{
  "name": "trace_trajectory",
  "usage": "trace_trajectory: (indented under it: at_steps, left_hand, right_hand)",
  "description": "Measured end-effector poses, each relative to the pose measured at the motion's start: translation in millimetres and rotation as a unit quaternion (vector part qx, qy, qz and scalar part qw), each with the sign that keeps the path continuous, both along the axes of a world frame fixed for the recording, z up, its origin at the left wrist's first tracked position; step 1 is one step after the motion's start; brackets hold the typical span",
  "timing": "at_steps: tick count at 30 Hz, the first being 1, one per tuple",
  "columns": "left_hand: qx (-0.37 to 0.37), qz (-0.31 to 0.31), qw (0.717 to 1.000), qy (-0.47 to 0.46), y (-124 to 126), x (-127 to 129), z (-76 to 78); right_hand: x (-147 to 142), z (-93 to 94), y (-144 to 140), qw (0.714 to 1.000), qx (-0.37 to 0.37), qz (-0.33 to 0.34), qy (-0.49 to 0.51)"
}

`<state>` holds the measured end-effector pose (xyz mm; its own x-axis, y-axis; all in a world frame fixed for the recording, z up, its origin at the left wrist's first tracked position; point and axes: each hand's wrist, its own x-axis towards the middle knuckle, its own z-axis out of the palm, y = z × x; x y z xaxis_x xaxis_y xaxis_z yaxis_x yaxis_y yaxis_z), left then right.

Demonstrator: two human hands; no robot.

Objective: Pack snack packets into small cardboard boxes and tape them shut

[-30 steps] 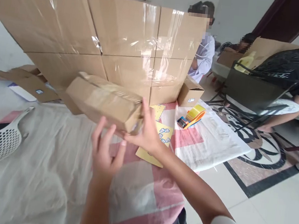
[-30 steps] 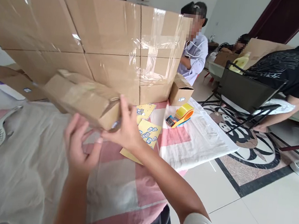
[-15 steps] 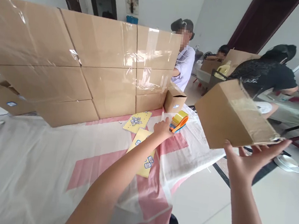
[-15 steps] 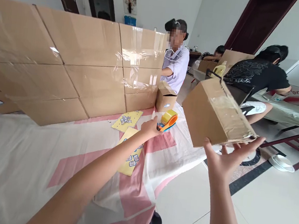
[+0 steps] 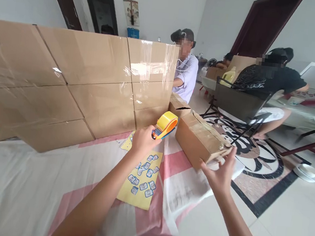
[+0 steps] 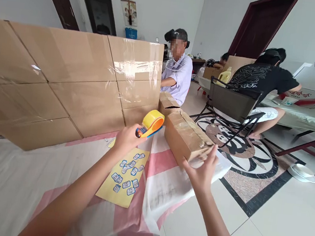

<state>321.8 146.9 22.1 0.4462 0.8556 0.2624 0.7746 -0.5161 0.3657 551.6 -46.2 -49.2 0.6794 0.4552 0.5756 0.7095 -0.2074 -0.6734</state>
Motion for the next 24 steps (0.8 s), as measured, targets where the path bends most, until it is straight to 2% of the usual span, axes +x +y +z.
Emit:
trace_trajectory:
  at_steps: [3, 7, 11, 17, 19, 21, 24]
  left_hand:
    - [0.023, 0.03, 0.998, -0.058, 3.6, -21.4, 7.1]
    - [0.026, 0.059, 0.993, -0.095, 11.0, -31.0, 8.9]
    - [0.022, 0.06, 0.991, -0.114, 15.8, -34.3, 7.5]
    - [0.012, 0.028, 0.987, -0.157, 14.2, -43.3, 3.8]
    - [0.013, 0.026, 0.987, -0.155, 14.4, -47.1, 3.2]
    - [0.013, 0.033, 0.988, -0.148, 15.6, -51.6, 4.1]
    - [0.017, 0.045, 0.987, -0.154, 17.3, -62.9, 7.0]
  right_hand:
    - [-4.9, 5.6, 47.7, 0.998, -0.041, 0.032, 0.018]
    - [4.3, 13.0, 109.5, 0.996, -0.077, 0.041, 0.019]
    - [15.1, 20.1, 169.4, 0.992, -0.121, 0.023, 0.011]
    - [21.7, 33.5, 259.6, 0.972, -0.225, 0.003, 0.069]
    - [25.0, 35.5, 278.8, 0.971, -0.22, 0.03, 0.085]
    - [26.6, 33.7, 284.9, 0.974, -0.2, 0.067, 0.088]
    - [21.0, 20.1, 265.5, 0.979, -0.156, 0.122, 0.055]
